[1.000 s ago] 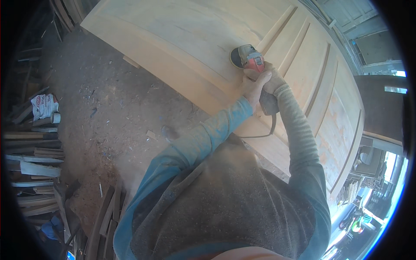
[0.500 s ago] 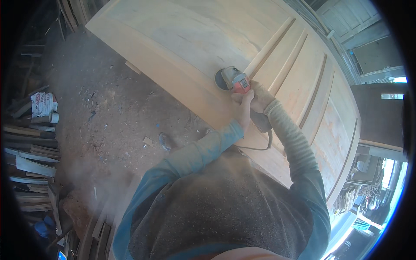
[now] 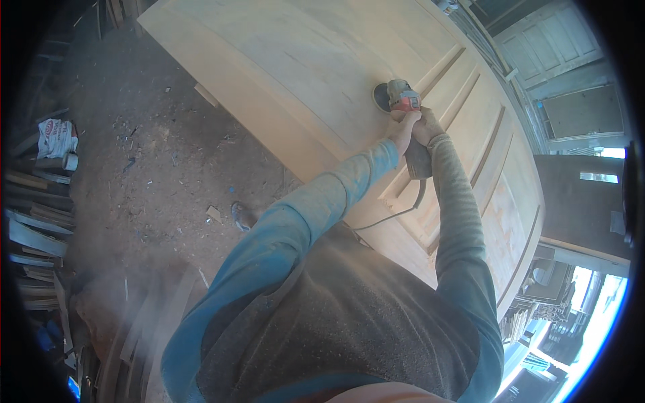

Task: The person sands the surface of a wooden door using a power sander, moving it across different sections and panels of the door.

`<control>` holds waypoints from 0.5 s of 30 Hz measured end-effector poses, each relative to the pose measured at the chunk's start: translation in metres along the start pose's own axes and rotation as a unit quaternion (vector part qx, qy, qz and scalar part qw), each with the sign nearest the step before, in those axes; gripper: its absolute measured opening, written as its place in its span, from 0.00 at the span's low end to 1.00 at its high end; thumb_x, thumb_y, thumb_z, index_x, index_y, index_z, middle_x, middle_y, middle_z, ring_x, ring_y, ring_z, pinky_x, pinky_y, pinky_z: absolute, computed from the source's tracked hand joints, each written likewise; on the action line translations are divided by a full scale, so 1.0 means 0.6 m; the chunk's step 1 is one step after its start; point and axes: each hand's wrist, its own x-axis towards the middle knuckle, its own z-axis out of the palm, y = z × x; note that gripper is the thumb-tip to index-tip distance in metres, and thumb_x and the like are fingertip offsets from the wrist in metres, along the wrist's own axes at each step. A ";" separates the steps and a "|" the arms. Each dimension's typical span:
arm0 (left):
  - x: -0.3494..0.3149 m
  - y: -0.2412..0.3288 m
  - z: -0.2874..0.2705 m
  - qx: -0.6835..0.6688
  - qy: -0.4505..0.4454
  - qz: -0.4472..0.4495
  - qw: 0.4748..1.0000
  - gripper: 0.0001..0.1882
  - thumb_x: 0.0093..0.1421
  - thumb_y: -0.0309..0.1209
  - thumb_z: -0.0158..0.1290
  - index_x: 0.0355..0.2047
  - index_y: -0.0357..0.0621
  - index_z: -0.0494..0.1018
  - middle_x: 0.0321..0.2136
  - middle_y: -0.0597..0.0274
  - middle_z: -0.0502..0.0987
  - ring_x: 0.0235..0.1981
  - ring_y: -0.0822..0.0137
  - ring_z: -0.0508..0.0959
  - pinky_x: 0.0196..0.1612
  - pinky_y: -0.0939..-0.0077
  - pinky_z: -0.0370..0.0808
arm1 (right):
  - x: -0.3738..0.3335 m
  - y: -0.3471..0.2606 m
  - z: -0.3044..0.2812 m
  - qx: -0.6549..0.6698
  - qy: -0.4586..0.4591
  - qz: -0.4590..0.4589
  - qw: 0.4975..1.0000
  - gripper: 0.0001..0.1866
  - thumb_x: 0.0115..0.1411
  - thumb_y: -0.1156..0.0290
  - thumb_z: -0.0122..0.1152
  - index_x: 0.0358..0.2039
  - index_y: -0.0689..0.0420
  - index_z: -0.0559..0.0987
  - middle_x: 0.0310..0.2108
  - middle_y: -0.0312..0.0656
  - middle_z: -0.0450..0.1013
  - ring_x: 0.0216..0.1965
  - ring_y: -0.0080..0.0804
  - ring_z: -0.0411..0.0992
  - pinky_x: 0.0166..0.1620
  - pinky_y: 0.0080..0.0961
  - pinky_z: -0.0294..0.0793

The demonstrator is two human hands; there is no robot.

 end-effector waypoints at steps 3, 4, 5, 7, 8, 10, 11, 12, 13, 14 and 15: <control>0.051 -0.004 -0.007 -0.028 -0.007 0.007 1.000 0.30 0.52 0.44 0.60 0.50 0.37 0.70 0.44 0.52 0.75 0.45 0.63 0.76 0.48 0.66 0.73 | 0.023 -0.028 -0.008 0.030 0.000 0.031 0.999 0.24 0.54 0.58 0.67 0.45 0.63 0.79 0.38 0.47 0.79 0.39 0.34 0.77 0.43 0.32 0.76; 0.077 -0.007 -0.016 -0.036 -0.005 0.016 0.999 0.30 0.51 0.44 0.60 0.50 0.37 0.70 0.44 0.51 0.75 0.45 0.62 0.76 0.48 0.66 0.73 | 0.035 -0.047 -0.002 0.044 -0.008 0.039 0.998 0.23 0.55 0.60 0.67 0.45 0.63 0.80 0.38 0.45 0.79 0.38 0.32 0.76 0.42 0.31 0.76; 0.098 -0.008 -0.022 -0.045 -0.004 0.026 0.999 0.31 0.51 0.45 0.60 0.50 0.37 0.70 0.44 0.51 0.75 0.45 0.62 0.76 0.48 0.66 0.73 | 0.051 -0.054 0.002 0.019 -0.003 0.018 1.000 0.22 0.55 0.60 0.67 0.45 0.63 0.80 0.37 0.45 0.79 0.38 0.31 0.76 0.42 0.31 0.76; 0.097 -0.005 0.009 -0.029 -0.003 0.029 0.999 0.32 0.50 0.45 0.61 0.50 0.36 0.70 0.44 0.51 0.75 0.45 0.62 0.76 0.48 0.67 0.73 | 0.070 -0.009 -0.019 -0.023 0.028 0.003 0.999 0.22 0.56 0.61 0.67 0.45 0.64 0.80 0.37 0.45 0.79 0.38 0.31 0.76 0.41 0.30 0.76; 0.096 -0.004 0.020 -0.022 -0.001 0.033 0.999 0.32 0.50 0.45 0.61 0.50 0.36 0.70 0.44 0.51 0.75 0.45 0.62 0.76 0.48 0.67 0.73 | 0.083 0.021 -0.030 -0.017 0.036 0.017 0.999 0.22 0.56 0.61 0.67 0.45 0.64 0.80 0.37 0.45 0.79 0.38 0.31 0.76 0.41 0.30 0.76; 0.112 0.001 0.024 0.018 -0.028 -0.016 0.999 0.31 0.54 0.44 0.58 0.53 0.39 0.67 0.47 0.54 0.73 0.49 0.62 0.74 0.51 0.66 0.71 | 0.105 0.060 -0.044 -0.009 0.047 0.038 0.998 0.21 0.56 0.62 0.67 0.45 0.64 0.80 0.37 0.44 0.79 0.38 0.30 0.76 0.40 0.30 0.76; 0.121 0.002 0.014 0.037 -0.032 -0.038 0.998 0.31 0.55 0.44 0.57 0.55 0.41 0.65 0.48 0.55 0.72 0.50 0.62 0.73 0.53 0.65 0.70 | 0.106 0.043 -0.036 -0.005 0.037 0.054 0.998 0.21 0.56 0.62 0.67 0.45 0.64 0.80 0.37 0.44 0.79 0.37 0.30 0.76 0.40 0.30 0.76; 0.116 0.002 0.009 0.021 -0.035 -0.035 0.999 0.31 0.55 0.44 0.57 0.55 0.41 0.66 0.48 0.55 0.72 0.50 0.62 0.73 0.53 0.65 0.70 | 0.096 0.018 -0.032 0.001 0.032 0.074 0.997 0.21 0.56 0.62 0.67 0.44 0.64 0.80 0.37 0.44 0.79 0.37 0.30 0.76 0.40 0.30 0.76; 0.102 0.006 0.014 0.007 -0.044 -0.036 0.998 0.31 0.55 0.45 0.56 0.55 0.41 0.66 0.48 0.55 0.73 0.51 0.62 0.73 0.54 0.65 0.70 | 0.083 0.010 -0.034 0.009 0.035 0.098 0.995 0.20 0.56 0.62 0.67 0.44 0.63 0.80 0.37 0.44 0.79 0.37 0.30 0.76 0.40 0.30 0.76; 0.088 0.009 0.021 -0.007 -0.058 -0.034 0.998 0.31 0.55 0.45 0.56 0.55 0.41 0.66 0.48 0.55 0.73 0.51 0.62 0.73 0.54 0.65 0.69 | 0.067 0.021 -0.033 -0.005 0.048 0.044 0.998 0.20 0.56 0.63 0.67 0.45 0.63 0.80 0.37 0.44 0.78 0.37 0.31 0.76 0.40 0.29 0.76; 0.088 0.007 0.021 0.008 -0.079 -0.005 0.997 0.31 0.55 0.45 0.56 0.55 0.40 0.67 0.48 0.55 0.73 0.51 0.62 0.73 0.54 0.65 0.69 | 0.058 0.028 -0.028 -0.020 0.061 -0.018 0.998 0.20 0.56 0.63 0.67 0.45 0.63 0.80 0.37 0.44 0.78 0.37 0.31 0.76 0.41 0.29 0.76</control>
